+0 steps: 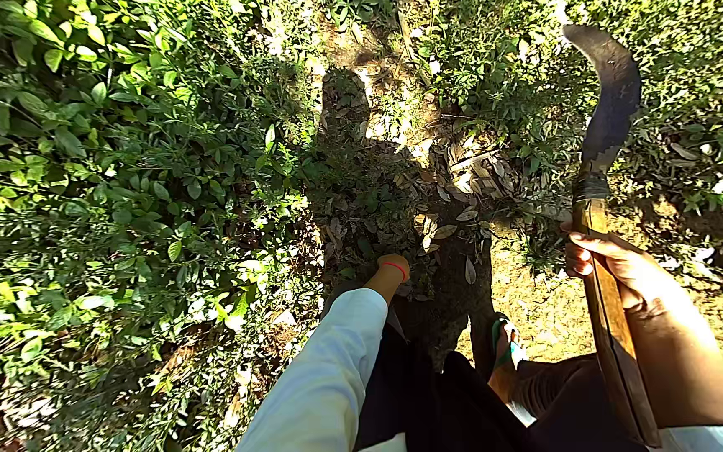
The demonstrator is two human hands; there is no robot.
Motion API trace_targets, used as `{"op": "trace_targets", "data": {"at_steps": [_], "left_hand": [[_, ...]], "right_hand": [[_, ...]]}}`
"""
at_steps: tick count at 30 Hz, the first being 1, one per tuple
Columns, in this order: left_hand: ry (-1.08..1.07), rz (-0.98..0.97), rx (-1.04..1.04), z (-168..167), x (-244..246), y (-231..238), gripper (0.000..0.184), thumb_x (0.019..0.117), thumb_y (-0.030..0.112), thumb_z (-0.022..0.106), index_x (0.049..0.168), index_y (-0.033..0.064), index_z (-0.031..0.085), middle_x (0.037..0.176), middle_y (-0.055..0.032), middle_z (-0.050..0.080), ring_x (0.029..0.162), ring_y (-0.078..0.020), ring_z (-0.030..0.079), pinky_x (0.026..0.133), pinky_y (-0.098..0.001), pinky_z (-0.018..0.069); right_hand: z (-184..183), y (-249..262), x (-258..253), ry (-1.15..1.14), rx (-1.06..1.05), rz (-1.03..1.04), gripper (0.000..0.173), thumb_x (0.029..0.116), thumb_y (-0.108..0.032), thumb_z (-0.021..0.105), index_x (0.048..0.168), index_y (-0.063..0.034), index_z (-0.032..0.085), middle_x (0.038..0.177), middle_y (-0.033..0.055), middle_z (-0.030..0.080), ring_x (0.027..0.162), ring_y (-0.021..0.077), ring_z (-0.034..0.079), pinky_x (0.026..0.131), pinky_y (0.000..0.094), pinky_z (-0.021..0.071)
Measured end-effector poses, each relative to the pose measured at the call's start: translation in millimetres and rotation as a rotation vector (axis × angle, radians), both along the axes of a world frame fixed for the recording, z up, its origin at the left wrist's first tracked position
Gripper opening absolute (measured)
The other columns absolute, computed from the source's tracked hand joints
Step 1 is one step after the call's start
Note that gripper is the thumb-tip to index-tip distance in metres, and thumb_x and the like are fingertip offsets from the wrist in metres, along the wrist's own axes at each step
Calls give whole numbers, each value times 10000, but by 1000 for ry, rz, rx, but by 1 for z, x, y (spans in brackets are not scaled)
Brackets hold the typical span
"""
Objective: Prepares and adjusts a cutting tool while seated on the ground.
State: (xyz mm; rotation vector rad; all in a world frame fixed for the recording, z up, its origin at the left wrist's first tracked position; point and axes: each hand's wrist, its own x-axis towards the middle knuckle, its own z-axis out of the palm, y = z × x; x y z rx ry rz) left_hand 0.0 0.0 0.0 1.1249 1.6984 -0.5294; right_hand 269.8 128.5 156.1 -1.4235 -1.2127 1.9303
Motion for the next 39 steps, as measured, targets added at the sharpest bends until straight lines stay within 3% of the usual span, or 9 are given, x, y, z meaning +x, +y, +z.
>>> {"op": "trace_targets", "data": {"at_steps": [6,9,13,18,21,25,30,32,39], "left_hand": [[-235,424,443,19,-2,-67,416,1063,228,530,1373,-43,579,1382,-259,600,1310,-399,565,1113,-548,433],[-161,338,459,18,0,-67,433,1045,231,553,1365,-60,582,1384,-282,589,1314,-443,550,1102,-601,429],[-139,46,380,-7,-8,-47,397,1028,194,565,1358,-23,600,1372,-288,592,1290,-475,555,1052,-660,441],[-194,132,371,-27,-26,-27,428,1074,240,487,1427,7,551,1438,-267,553,1338,-456,526,1094,-652,411],[-196,230,387,-30,-33,-28,454,1074,309,495,1344,-39,604,1360,-291,601,1294,-456,564,1083,-640,424],[-205,209,297,-19,-31,-36,545,1075,361,500,1430,-53,518,1401,-310,566,1328,-459,537,1113,-618,402],[-121,41,201,-28,-32,-27,464,1079,320,485,1342,-42,606,1324,-285,628,1271,-427,592,1090,-604,430],[-98,-17,183,-28,-31,-25,433,1064,298,517,1330,-27,623,1256,-269,668,1190,-414,641,1044,-598,465],[-85,-83,275,26,-54,-67,430,1092,291,475,1403,13,578,1337,-279,627,1262,-467,591,1065,-662,428]], "right_hand": [[32,-45,-30,-13,-37,53,234,1100,-145,342,1037,-130,566,611,-57,557,484,33,558,490,170,530],[57,-52,-14,72,42,33,143,1024,-191,420,1096,-140,532,617,-39,583,487,58,593,496,206,562],[110,-72,5,-20,277,-59,297,1029,-162,382,1306,-130,484,619,-54,562,490,44,587,493,189,552],[135,-77,-2,-145,346,-165,276,1069,-98,359,1330,-123,446,624,-38,538,494,65,578,508,208,551],[110,-57,-10,-111,229,-122,253,1081,-102,374,1320,-119,454,616,-22,507,473,64,546,484,206,532],[37,-51,-46,-36,-31,-40,144,1068,-74,466,1211,-90,473,671,-4,521,495,64,532,476,198,501],[-46,-75,-61,-82,-190,203,242,1073,-188,509,1285,-74,500,782,-15,545,589,67,544,554,234,507],[-51,-85,-63,-60,-232,207,193,1067,-201,514,1227,-93,518,751,-32,525,569,55,520,537,224,494],[-62,-47,-32,-107,-224,352,271,1079,-231,509,1301,-77,491,779,-14,533,566,61,520,522,223,480]]}}
